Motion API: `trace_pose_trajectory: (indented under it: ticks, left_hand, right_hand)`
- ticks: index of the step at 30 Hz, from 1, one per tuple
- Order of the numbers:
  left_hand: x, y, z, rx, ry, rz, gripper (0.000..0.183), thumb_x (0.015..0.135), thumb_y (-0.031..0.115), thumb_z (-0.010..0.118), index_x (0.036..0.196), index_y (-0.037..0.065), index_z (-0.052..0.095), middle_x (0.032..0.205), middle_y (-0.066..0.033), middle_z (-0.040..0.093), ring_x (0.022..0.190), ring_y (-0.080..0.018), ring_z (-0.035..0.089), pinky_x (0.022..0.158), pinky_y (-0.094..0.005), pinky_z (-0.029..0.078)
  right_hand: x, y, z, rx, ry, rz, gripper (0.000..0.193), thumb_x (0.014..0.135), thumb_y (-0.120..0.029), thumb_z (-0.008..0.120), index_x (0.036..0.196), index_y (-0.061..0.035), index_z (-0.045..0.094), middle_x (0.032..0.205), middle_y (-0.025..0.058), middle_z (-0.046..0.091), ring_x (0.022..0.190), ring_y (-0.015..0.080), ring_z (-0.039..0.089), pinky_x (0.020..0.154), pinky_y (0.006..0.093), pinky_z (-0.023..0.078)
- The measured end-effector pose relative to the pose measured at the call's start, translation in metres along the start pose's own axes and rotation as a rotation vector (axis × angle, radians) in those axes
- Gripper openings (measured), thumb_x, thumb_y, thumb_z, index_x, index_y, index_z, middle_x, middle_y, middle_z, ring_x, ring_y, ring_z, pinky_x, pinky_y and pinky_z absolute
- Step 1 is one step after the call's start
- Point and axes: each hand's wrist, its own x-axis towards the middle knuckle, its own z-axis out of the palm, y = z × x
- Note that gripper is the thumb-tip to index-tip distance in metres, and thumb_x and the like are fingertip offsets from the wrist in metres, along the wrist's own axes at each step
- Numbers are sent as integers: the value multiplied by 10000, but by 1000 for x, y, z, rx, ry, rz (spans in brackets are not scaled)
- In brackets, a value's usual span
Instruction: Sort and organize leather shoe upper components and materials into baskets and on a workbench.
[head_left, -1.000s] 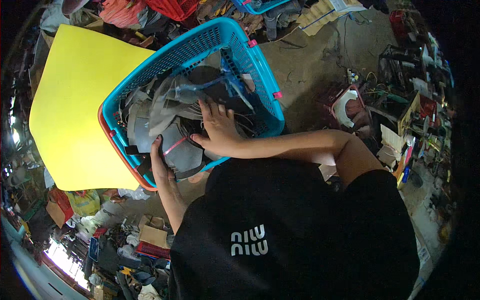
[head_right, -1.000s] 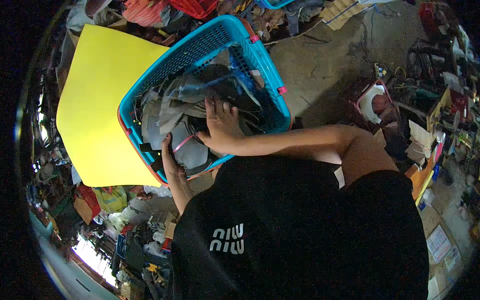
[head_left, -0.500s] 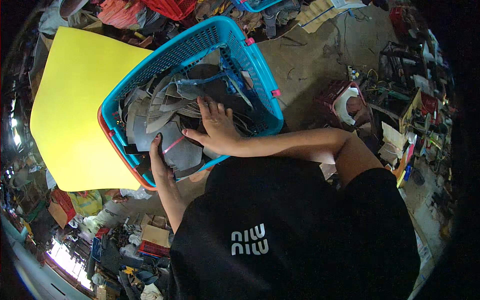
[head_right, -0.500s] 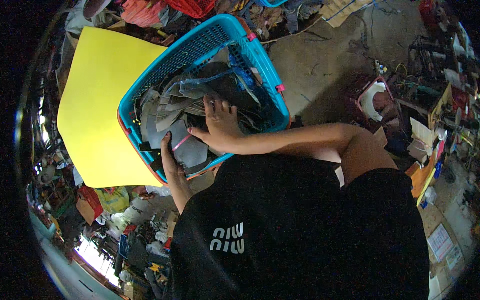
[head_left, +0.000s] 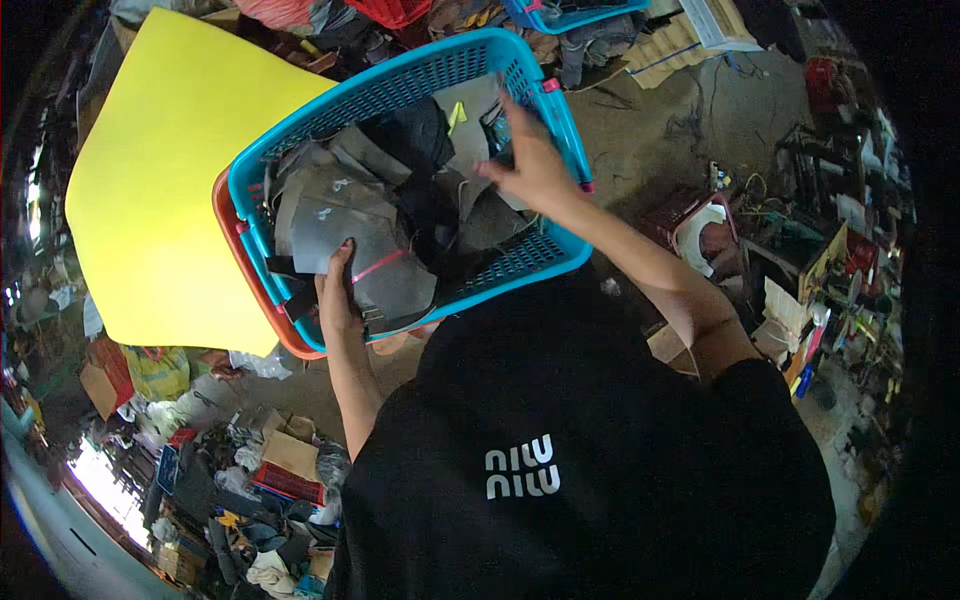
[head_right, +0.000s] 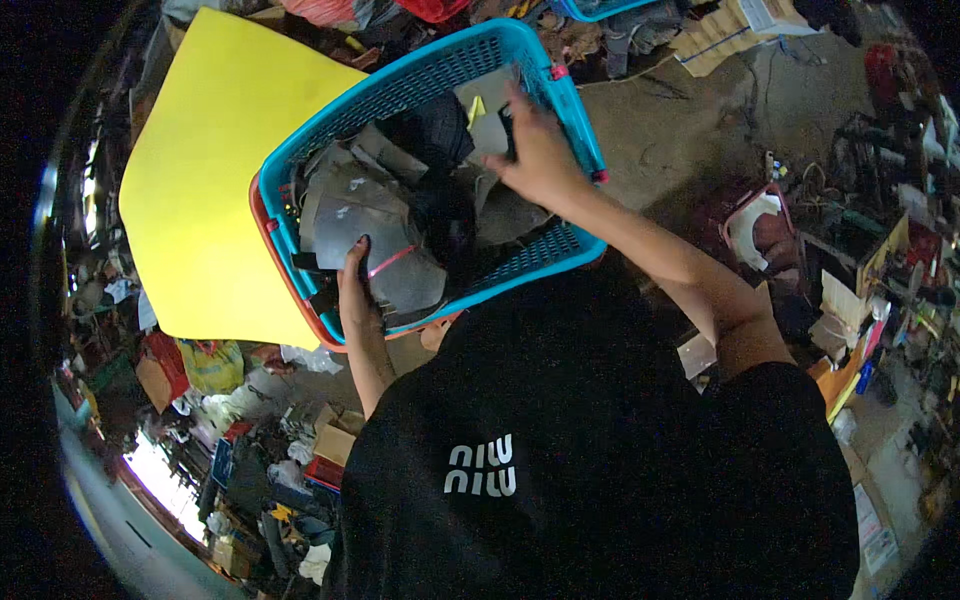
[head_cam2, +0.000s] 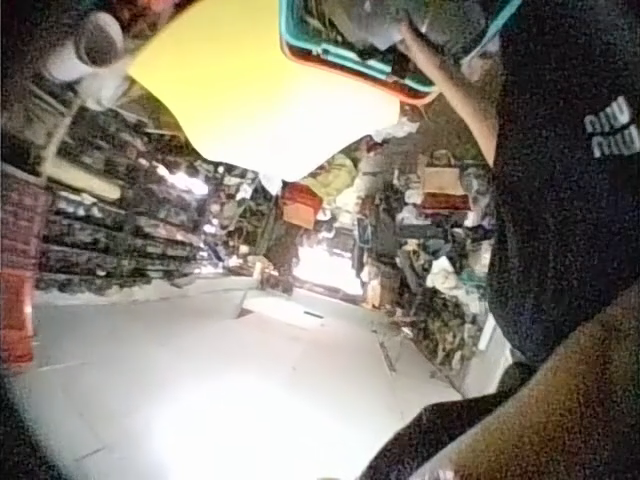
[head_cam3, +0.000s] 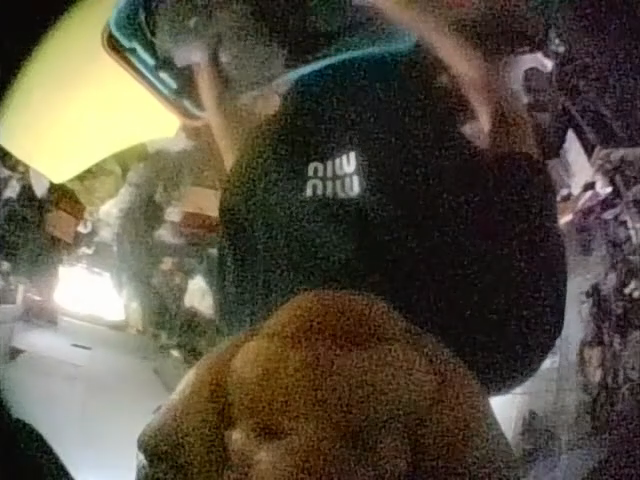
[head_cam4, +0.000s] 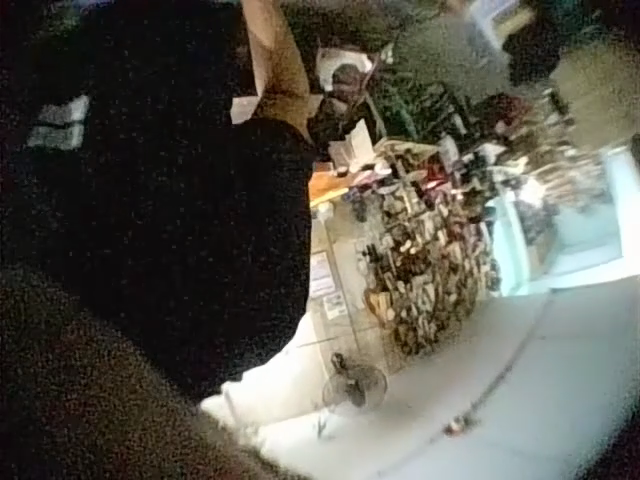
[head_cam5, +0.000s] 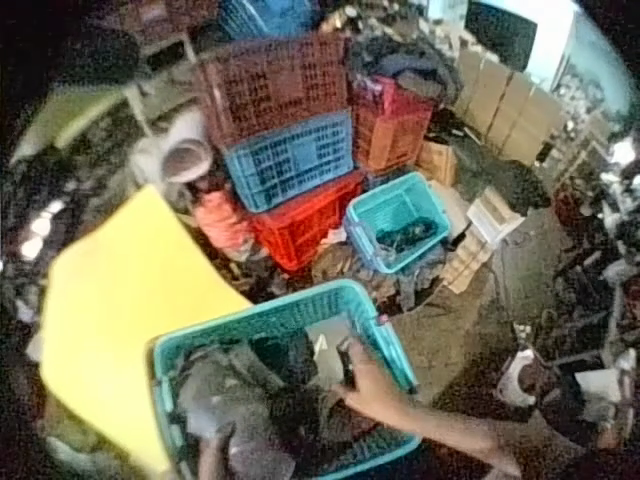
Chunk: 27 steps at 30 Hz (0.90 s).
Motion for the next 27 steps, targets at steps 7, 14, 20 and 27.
trace_pose_trajectory:
  ticks: [7, 14, 20, 27]
  left_hand:
    - [-14, 7, 14, 59, 134, 107, 771, 775, 247, 857, 1335, -73, 434, 1268, -188, 581, 1149, -270, 598, 1019, -375, 451]
    - [-36, 34, 40, 1, 69, 269, 763, 765, 161, 865, 1325, -102, 418, 1243, -211, 577, 1111, -253, 622, 956, -360, 505]
    - [-50, 47, 82, 80, -178, 469, 469, 768, 61, 856, 1132, -115, 617, 1099, -168, 701, 987, -210, 680, 899, -341, 538]
    - [-55, 43, 76, 22, -598, 256, 580, 886, 218, 785, 1350, -42, 554, 1273, -183, 646, 1204, -251, 600, 1016, -392, 480]
  right_hand:
    - [-3, -18, -21, 49, 69, -159, 668, 845, -143, 763, 1440, -46, 475, 1390, 227, 523, 1284, 418, 519, 1059, 449, 445]
    - [-5, -49, -21, 507, -246, 54, 802, 783, -248, 870, 1477, -131, 485, 1462, 122, 532, 1380, 311, 476, 1091, 455, 411]
    - [-3, -66, 15, 659, -345, -229, 964, 687, -276, 943, 1457, 1, 432, 1418, 184, 544, 1313, 272, 522, 1111, 389, 401]
    - [-12, -53, -21, 1005, -207, 426, 796, 650, -69, 921, 1330, 14, 516, 1222, 131, 652, 1151, 256, 630, 1044, 396, 475]
